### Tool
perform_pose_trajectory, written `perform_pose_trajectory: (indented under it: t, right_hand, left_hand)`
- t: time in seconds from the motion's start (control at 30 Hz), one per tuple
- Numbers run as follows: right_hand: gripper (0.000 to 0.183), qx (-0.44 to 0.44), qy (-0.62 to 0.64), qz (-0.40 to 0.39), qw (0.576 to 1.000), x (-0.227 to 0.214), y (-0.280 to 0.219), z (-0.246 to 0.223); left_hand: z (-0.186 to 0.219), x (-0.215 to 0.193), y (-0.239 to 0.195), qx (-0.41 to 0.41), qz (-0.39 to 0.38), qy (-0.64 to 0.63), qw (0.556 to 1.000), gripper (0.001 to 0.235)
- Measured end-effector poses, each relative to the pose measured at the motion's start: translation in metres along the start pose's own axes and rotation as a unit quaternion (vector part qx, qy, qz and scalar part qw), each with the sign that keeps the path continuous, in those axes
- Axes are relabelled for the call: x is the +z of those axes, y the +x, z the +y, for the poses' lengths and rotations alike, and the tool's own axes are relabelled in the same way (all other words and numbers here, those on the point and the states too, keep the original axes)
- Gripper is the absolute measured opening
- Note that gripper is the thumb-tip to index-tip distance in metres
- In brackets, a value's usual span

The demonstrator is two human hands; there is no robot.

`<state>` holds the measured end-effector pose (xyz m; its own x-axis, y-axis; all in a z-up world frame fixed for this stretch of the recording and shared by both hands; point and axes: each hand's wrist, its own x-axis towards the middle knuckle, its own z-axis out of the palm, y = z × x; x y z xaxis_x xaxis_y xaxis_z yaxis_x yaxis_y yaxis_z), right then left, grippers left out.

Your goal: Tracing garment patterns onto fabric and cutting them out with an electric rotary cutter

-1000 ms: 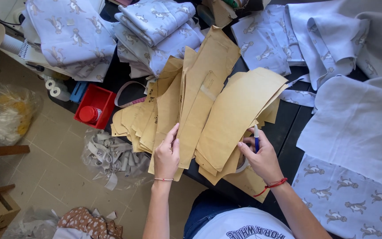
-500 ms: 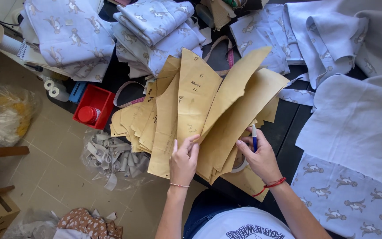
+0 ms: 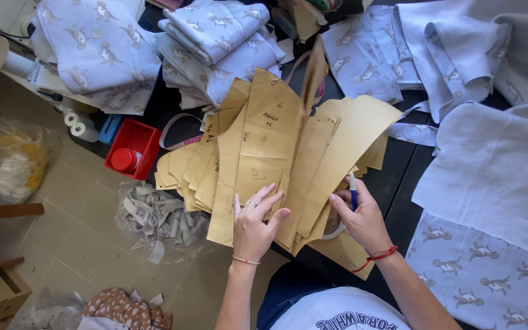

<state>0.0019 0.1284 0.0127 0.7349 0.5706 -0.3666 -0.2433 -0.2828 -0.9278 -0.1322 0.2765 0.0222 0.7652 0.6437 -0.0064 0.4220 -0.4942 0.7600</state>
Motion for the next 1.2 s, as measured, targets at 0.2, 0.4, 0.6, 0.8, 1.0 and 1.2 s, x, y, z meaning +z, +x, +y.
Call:
perform_pose_trajectory:
  t: [0.2,0.4,0.6,0.8,1.0,1.2]
  right_hand:
    - [0.041,-0.004,-0.008,0.019,1.000,-0.007,0.009,0.032]
    - [0.035,0.032,0.016,0.032,0.999,-0.007,0.007,0.037]
    - [0.036,0.019,-0.026,0.026,0.999,0.002,-0.002,0.009]
    - [0.033,0.048,0.024,0.008,0.999,0.002,-0.003,0.005]
    - [0.022,0.071,-0.062,0.041,0.995,0.008,-0.013,-0.008]
    - [0.025,0.089,-0.074,0.056,0.992,0.003,-0.010,0.010]
  left_hand:
    - [-0.084,-0.016,0.024,-0.141,0.182,0.106,0.967,0.057]
    - [-0.132,-0.020,0.044,-0.304,-0.017,0.005,0.953,0.066]
    - [-0.036,-0.023,0.024,-0.026,-0.091,0.170,0.981,0.035]
    - [-0.044,-0.049,0.072,-0.143,-0.114,0.015,0.983,0.069]
    - [-0.111,-0.056,0.106,-0.220,0.018,0.200,0.954,0.065]
    - [-0.022,-0.059,0.062,-0.101,-0.033,0.129,0.986,0.019]
